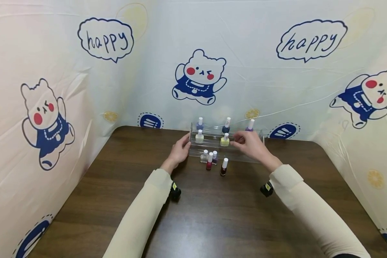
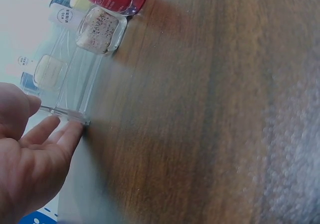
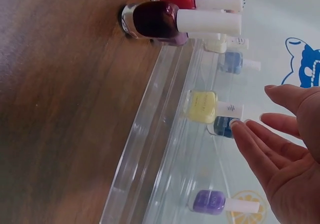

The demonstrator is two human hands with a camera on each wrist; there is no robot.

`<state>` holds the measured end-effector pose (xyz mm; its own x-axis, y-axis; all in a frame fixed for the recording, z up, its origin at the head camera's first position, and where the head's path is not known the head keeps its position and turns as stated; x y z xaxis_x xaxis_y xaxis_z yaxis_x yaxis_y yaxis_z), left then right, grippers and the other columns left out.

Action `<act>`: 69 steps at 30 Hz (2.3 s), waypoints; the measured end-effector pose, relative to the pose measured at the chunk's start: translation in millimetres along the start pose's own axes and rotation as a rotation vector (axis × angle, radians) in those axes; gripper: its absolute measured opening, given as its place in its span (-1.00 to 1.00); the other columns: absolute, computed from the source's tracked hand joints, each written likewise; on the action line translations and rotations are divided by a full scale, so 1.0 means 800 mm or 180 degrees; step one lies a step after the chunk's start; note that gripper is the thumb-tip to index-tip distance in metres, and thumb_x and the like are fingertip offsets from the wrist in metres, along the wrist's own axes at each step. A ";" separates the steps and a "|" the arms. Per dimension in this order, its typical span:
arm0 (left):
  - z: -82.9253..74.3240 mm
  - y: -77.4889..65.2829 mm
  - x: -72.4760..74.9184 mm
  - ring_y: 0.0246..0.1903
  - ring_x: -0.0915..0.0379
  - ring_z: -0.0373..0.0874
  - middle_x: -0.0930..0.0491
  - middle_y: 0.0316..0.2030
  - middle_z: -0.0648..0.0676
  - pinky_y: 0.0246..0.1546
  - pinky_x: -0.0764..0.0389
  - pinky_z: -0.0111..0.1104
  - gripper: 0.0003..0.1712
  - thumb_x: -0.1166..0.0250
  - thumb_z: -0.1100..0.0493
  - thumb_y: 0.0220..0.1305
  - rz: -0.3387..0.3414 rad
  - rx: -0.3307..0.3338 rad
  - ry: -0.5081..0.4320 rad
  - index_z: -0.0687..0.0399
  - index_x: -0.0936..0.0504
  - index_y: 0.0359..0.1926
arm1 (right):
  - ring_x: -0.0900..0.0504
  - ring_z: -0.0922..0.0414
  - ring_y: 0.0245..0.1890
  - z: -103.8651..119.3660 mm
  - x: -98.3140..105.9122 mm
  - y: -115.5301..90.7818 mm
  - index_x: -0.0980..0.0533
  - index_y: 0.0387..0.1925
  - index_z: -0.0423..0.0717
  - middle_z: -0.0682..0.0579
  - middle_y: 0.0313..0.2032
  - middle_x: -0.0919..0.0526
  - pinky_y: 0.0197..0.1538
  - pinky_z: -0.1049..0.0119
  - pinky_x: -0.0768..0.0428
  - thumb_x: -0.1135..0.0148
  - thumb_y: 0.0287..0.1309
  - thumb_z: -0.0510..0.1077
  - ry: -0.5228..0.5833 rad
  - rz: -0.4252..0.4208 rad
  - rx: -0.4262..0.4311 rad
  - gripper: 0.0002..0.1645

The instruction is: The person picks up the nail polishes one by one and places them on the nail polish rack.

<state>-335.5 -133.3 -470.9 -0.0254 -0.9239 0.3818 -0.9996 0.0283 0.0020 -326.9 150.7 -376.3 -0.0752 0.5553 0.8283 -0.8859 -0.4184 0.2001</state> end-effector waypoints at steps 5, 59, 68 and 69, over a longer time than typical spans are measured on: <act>0.000 0.001 0.000 0.42 -0.29 0.12 -0.38 0.44 0.18 0.45 -0.27 -0.03 -0.39 0.00 0.19 0.63 -0.0012 -0.0032 0.0008 -0.13 -0.19 0.60 | -0.76 0.00 -0.22 0.001 -0.001 -0.006 -0.66 -0.07 -0.22 -0.13 -0.18 -0.76 -0.13 0.09 -0.75 -0.39 0.31 -0.12 0.0030 0.0006 0.0021 -0.73; -0.001 -0.003 -0.002 0.42 -0.28 0.14 -0.37 0.45 0.19 0.41 -0.33 0.01 -0.39 0.00 0.17 0.63 -0.0012 0.0043 0.0011 -0.17 -0.19 0.60 | -0.72 0.19 -0.31 0.028 -0.046 -0.052 -0.73 -0.25 -0.09 0.07 -0.31 -0.77 -0.18 0.25 -0.73 -0.47 0.21 -0.19 0.0541 0.0224 0.0196 -0.92; 0.002 -0.003 -0.003 0.41 -0.29 0.14 -0.37 0.45 0.18 0.42 -0.31 0.01 -0.39 0.00 0.17 0.63 -0.0008 0.0038 0.0004 -0.18 -0.19 0.60 | -0.71 0.19 -0.34 0.026 -0.052 -0.054 -0.73 -0.27 -0.17 0.05 -0.34 -0.76 -0.23 0.27 -0.73 -0.44 0.21 -0.26 0.0505 0.0052 0.0080 -0.94; 0.002 -0.003 -0.003 0.42 -0.28 0.14 -0.36 0.45 0.18 0.42 -0.31 0.01 -0.39 0.00 0.16 0.63 -0.0004 0.0035 0.0005 -0.18 -0.19 0.60 | -0.71 0.19 -0.34 0.026 -0.052 -0.054 -0.73 -0.27 -0.17 0.05 -0.35 -0.77 -0.23 0.27 -0.72 -0.44 0.22 -0.26 0.0501 0.0044 0.0058 -0.95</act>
<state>-333.1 -132.0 -472.9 -0.0240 -0.9233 0.3833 -0.9997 0.0228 -0.0077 -275.8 130.9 -408.9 -0.1593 0.6547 0.7389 -0.8760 -0.4389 0.2000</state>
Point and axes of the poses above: each hand's wrist, its own y-axis towards the middle knuckle, its own x-axis out of the back of the hand, z = x × y, the point moved 3 cm from there along y, towards the middle knuckle
